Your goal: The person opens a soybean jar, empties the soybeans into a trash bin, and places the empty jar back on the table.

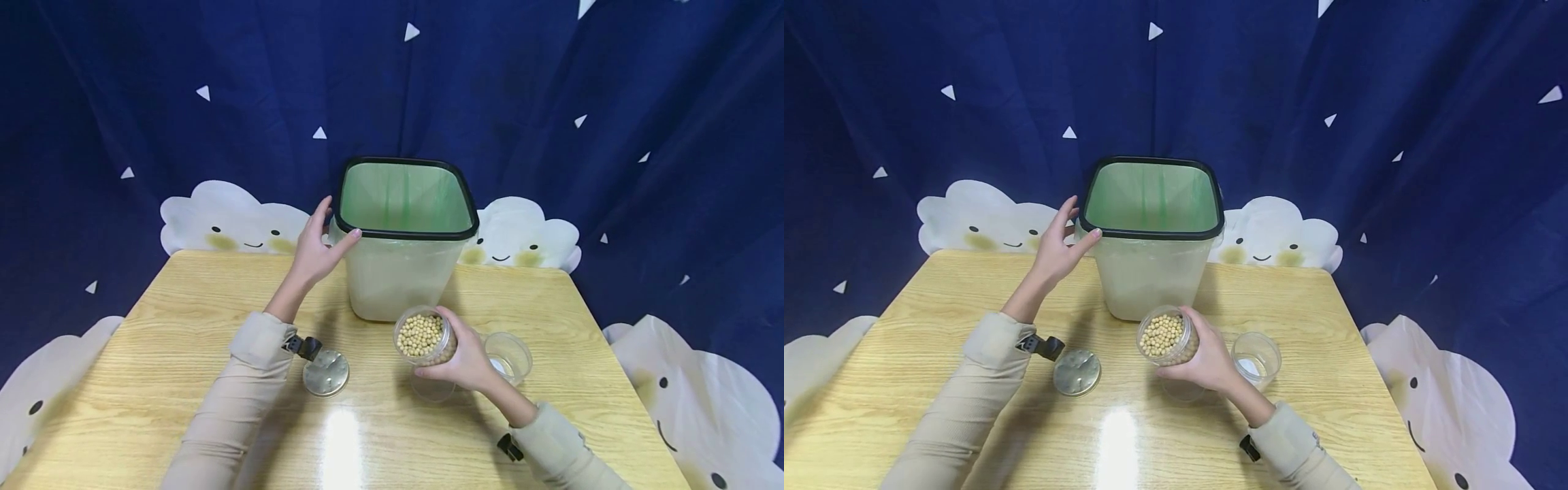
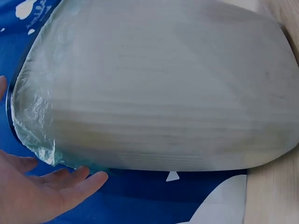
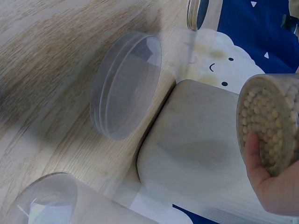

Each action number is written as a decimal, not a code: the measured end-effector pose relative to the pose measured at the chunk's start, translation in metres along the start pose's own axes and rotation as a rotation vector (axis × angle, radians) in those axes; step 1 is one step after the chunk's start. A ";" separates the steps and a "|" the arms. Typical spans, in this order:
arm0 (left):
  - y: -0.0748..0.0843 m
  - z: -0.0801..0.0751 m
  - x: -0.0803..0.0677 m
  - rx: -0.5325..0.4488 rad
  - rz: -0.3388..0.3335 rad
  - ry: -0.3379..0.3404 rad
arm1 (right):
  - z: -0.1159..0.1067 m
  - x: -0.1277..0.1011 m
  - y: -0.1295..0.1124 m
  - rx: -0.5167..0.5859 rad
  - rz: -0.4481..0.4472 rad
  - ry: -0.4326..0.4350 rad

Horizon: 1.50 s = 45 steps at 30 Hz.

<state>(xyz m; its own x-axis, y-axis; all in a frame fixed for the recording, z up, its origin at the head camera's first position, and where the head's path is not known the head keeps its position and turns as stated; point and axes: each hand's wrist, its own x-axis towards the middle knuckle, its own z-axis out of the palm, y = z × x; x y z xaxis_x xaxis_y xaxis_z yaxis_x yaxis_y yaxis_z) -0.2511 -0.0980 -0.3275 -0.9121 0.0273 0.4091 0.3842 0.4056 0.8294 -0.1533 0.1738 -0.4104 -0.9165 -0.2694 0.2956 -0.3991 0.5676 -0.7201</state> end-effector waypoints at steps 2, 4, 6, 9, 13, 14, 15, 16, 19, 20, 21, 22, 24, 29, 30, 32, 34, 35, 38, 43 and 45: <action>0.000 0.002 0.002 -0.005 0.005 0.011 | -0.001 0.000 0.000 0.014 -0.002 -0.002; -0.001 0.004 0.004 -0.028 0.005 0.012 | -0.002 0.001 0.001 0.032 -0.004 -0.004; 0.000 0.006 0.005 -0.059 -0.003 0.016 | -0.004 0.002 0.001 0.048 -0.009 -0.008; 0.001 0.007 0.005 -0.095 -0.023 0.020 | -0.007 0.002 0.002 0.067 -0.015 -0.010; 0.002 0.008 0.005 -0.111 -0.035 0.022 | -0.012 0.003 0.002 0.071 -0.016 -0.003; 0.003 0.008 0.005 -0.115 -0.038 0.021 | -0.014 0.003 0.001 0.073 -0.017 -0.002; 0.003 0.008 0.005 -0.118 -0.040 0.021 | -0.015 0.003 0.001 0.077 -0.017 0.001; 0.003 0.008 0.005 -0.122 -0.042 0.022 | -0.017 0.003 0.000 0.085 -0.019 0.003; 0.003 0.008 0.004 -0.126 -0.051 0.028 | -0.026 0.002 -0.012 0.111 -0.027 0.010; 0.003 0.008 0.004 -0.127 -0.049 0.030 | -0.030 0.002 -0.018 0.118 -0.029 0.015; 0.003 0.008 0.004 -0.127 -0.049 0.030 | -0.033 0.002 -0.024 0.122 -0.038 0.022; 0.002 0.008 0.004 -0.126 -0.048 0.032 | -0.036 0.003 -0.026 0.125 -0.045 0.030; 0.002 0.008 0.004 -0.125 -0.046 0.033 | -0.041 0.004 -0.029 0.130 -0.046 0.041; 0.002 0.009 0.003 -0.127 -0.046 0.031 | -0.050 0.009 -0.014 0.143 -0.055 0.061; 0.002 0.009 0.003 -0.127 -0.047 0.029 | -0.053 0.010 -0.015 0.143 -0.059 0.065; 0.002 0.010 0.003 -0.129 -0.049 0.027 | -0.059 0.012 -0.018 0.137 -0.067 0.076; 0.002 0.010 0.003 -0.134 -0.048 0.027 | -0.065 0.014 -0.021 0.133 -0.074 0.087; 0.001 0.010 0.003 -0.135 -0.047 0.027 | -0.069 0.015 -0.024 0.130 -0.075 0.091; 0.001 0.011 0.004 -0.135 -0.048 0.029 | -0.080 0.018 -0.031 0.128 -0.078 0.108; -0.001 0.011 0.004 -0.133 -0.044 0.028 | -0.098 0.024 -0.041 0.125 -0.075 0.133; -0.002 0.011 0.004 -0.134 -0.043 0.028 | -0.103 0.028 -0.045 0.130 -0.069 0.138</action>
<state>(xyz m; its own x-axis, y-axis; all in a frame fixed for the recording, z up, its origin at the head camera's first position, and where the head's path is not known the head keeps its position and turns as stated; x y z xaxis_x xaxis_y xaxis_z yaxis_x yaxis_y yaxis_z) -0.2572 -0.0886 -0.3315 -0.9246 -0.0137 0.3807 0.3620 0.2799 0.8892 -0.1631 0.2210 -0.3046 -0.8855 -0.1896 0.4242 -0.4627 0.4437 -0.7675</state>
